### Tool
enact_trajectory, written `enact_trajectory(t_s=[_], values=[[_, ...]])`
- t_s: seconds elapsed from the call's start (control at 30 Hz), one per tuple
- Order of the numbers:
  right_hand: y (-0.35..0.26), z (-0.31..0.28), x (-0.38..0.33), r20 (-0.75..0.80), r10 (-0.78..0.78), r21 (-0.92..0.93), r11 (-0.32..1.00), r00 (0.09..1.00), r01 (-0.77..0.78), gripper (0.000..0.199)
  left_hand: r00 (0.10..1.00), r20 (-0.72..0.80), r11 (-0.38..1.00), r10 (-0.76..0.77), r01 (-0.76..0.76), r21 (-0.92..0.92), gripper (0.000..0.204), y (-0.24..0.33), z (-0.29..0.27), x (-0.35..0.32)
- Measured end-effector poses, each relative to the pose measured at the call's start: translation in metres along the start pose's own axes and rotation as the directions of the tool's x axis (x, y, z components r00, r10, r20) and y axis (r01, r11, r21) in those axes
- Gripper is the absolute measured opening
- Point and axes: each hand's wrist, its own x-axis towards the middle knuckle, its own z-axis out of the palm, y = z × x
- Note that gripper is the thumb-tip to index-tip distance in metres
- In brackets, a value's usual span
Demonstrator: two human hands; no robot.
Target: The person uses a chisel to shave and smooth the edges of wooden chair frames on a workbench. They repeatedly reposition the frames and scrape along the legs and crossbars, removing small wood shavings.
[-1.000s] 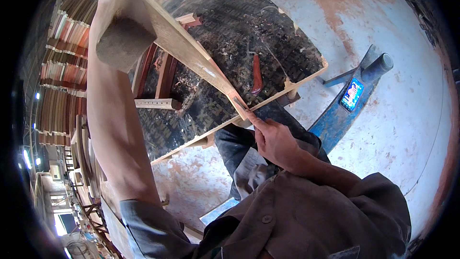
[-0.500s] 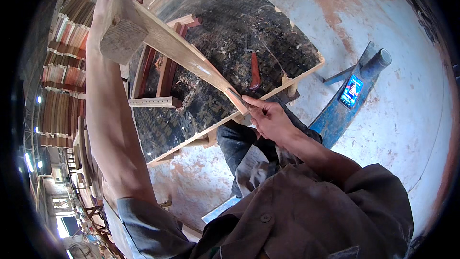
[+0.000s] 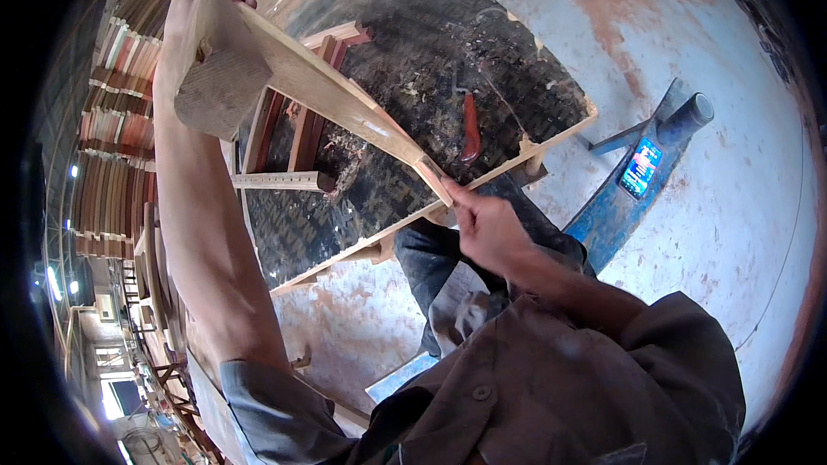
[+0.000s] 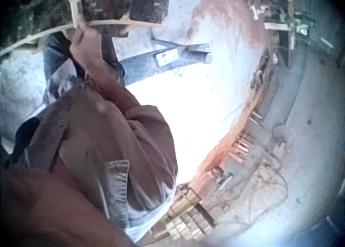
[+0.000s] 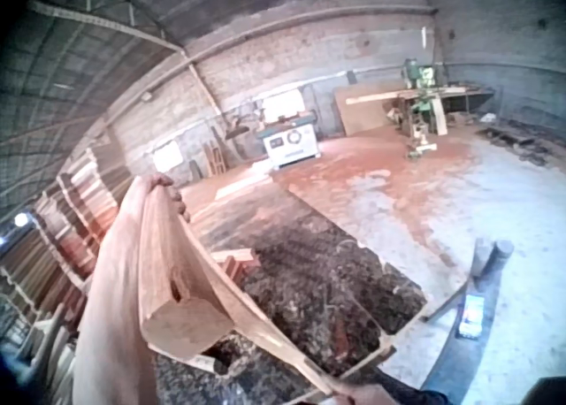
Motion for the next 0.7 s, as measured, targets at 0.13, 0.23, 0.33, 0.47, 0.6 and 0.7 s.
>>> enact_trajectory(t_s=[0.13, 0.23, 0.33, 0.47, 0.6, 0.7], values=[[-0.029, -0.04, 0.017, 0.404, 0.518, 0.515, 0.552, 0.754, -0.656, 0.041, 0.971, 0.205, 0.939, -0.124, 0.181, -0.293, 0.022, -0.019, -0.036, 0.037], [0.005, -0.02, 0.007, -0.048, -0.045, 0.126, 0.991, 0.998, 0.05, 0.045, 0.98, 0.151, 0.963, -0.128, 0.159, -0.217, 0.02, -0.02, -0.027, 0.041], [-0.008, -0.031, -0.007, 0.093, -0.044, -0.087, 0.995, 0.995, 0.052, 0.053, 0.992, 0.095, 0.987, -0.077, 0.09, -0.134, 0.021, -0.021, -0.021, 0.03], [-0.027, -0.026, -0.003, 0.183, 0.082, -0.398, 0.917, 0.98, -0.003, 0.044, 0.957, 0.254, 0.948, -0.141, 0.205, -0.243, 0.022, -0.019, -0.046, 0.039], [-0.026, -0.016, 0.016, 0.163, 0.13, -0.278, 0.957, 0.978, -0.08, 0.045, 0.997, 0.048, 0.993, -0.061, 0.066, -0.101, 0.022, -0.014, -0.022, 0.015], [-0.011, -0.021, 0.014, -0.012, -0.01, 0.016, 1.0, 1.0, 0.011, 0.044, 1.0, 0.0, 0.996, -0.027, 0.027, -0.086, 0.022, -0.013, -0.019, 0.01]])
